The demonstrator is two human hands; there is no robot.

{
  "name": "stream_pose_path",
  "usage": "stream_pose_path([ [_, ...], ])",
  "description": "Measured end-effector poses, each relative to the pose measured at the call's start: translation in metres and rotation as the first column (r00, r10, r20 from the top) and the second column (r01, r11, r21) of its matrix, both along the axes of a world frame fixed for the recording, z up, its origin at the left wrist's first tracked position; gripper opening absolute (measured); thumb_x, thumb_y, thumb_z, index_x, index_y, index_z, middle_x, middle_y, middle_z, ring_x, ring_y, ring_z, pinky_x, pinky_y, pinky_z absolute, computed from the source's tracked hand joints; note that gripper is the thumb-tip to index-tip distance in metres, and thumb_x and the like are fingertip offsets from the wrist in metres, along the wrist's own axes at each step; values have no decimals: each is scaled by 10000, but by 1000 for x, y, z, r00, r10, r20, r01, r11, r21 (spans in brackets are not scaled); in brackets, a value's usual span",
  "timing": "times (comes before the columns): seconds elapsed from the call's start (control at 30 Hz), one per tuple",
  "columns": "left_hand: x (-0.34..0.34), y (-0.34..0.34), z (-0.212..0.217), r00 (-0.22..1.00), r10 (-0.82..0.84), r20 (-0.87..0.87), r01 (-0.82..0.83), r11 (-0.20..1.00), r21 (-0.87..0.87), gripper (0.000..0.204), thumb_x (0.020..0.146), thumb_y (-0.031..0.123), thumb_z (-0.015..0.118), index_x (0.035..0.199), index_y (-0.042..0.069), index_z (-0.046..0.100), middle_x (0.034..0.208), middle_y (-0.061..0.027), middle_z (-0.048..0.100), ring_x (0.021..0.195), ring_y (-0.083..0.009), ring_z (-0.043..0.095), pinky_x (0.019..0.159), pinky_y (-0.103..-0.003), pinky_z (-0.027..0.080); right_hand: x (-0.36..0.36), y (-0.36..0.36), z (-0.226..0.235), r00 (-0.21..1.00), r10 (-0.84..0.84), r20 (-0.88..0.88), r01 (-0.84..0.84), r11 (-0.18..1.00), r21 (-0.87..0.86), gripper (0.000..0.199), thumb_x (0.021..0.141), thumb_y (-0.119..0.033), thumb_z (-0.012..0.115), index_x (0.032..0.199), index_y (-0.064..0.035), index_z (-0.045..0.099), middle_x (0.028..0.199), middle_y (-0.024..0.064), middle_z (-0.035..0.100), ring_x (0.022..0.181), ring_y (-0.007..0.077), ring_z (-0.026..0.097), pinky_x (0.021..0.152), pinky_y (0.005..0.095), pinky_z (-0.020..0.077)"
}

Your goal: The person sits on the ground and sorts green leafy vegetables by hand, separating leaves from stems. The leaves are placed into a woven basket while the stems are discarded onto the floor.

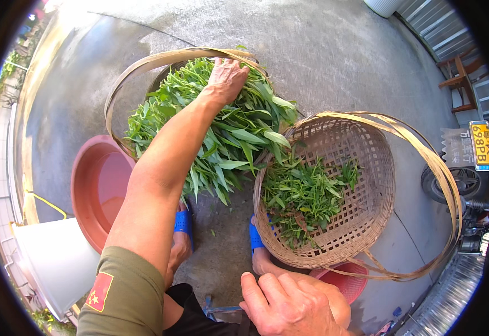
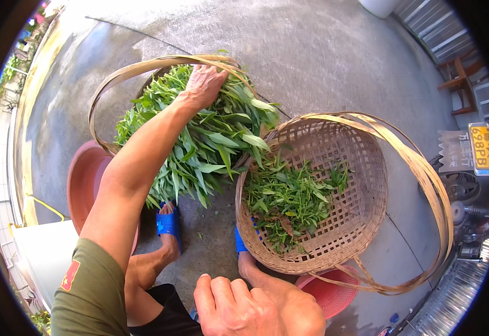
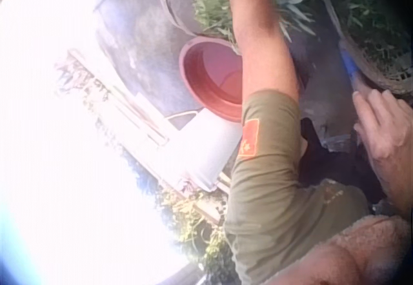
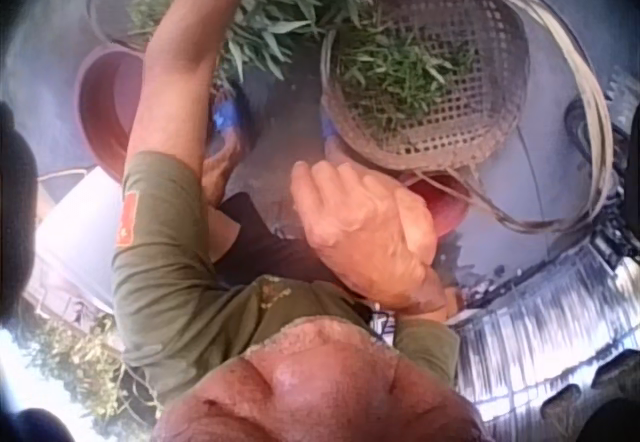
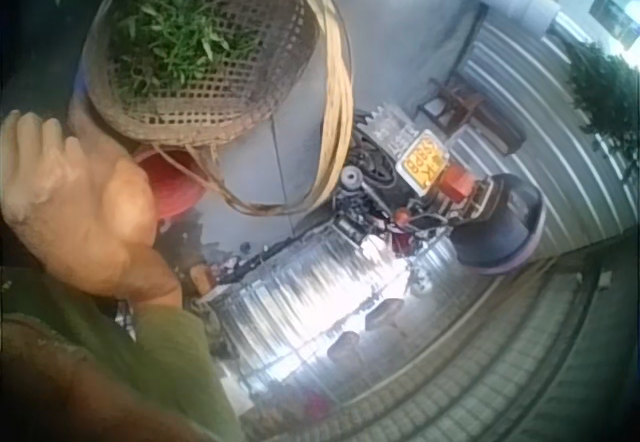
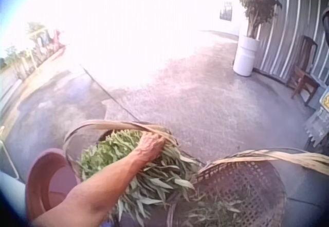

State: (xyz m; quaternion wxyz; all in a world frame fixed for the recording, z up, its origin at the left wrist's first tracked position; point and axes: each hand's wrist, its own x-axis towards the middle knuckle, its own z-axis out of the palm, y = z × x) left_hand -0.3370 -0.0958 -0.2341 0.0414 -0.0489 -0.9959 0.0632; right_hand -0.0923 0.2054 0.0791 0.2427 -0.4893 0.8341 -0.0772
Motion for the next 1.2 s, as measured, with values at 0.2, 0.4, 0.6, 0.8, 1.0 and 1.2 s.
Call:
stream_pose_path([
  [0.2,65,-35,53,905,-176,-388,178,983,-32,286,933,71,608,1201,94,706,1307,-162,639,1295,-359,578,1104,-573,428,18,5,-1,998,-64,2,64,990,-124,246,880,-157,674,1084,-35,612,878,56,566,851,223,640,706,351,535],
  [0.4,181,-25,124,948,-136,-288,209,948,238,201,832,36,682,1013,95,748,922,-83,698,987,-292,666,906,-425,547,28,8,-28,991,-125,52,135,934,-330,192,909,-155,740,956,-42,592,920,102,603,848,277,690,703,392,590],
  [0.6,278,53,242,991,92,92,-128,822,555,267,811,104,734,1068,49,778,927,-206,760,911,-377,743,830,-468,578,13,-3,-39,905,-418,77,354,642,-680,392,837,-89,802,1207,-56,676,1096,101,623,975,319,707,815,426,584],
  [0.8,342,92,285,996,71,57,-89,626,774,310,841,109,756,1149,84,775,1114,-159,747,751,-310,706,755,-428,577,14,-2,-53,907,-393,149,391,661,-640,140,859,-157,797,967,-74,768,852,89,679,739,294,698,690,408,549],
  [1.0,390,83,281,945,163,-283,79,727,682,230,898,119,797,1127,120,783,1451,-93,554,1055,-286,640,919,-425,539,10,0,-64,746,-180,641,613,561,-556,99,965,-86,770,999,1,802,797,-6,729,724,57,607,636,256,482],
  [1.2,394,44,260,988,135,80,-119,313,942,223,994,184,759,1112,-5,752,889,-37,745,879,-100,660,822,-315,541,8,-4,-59,567,-167,806,672,660,-336,235,1017,-267,738,1065,-41,781,733,-56,654,570,8,507,514,187,371],
])
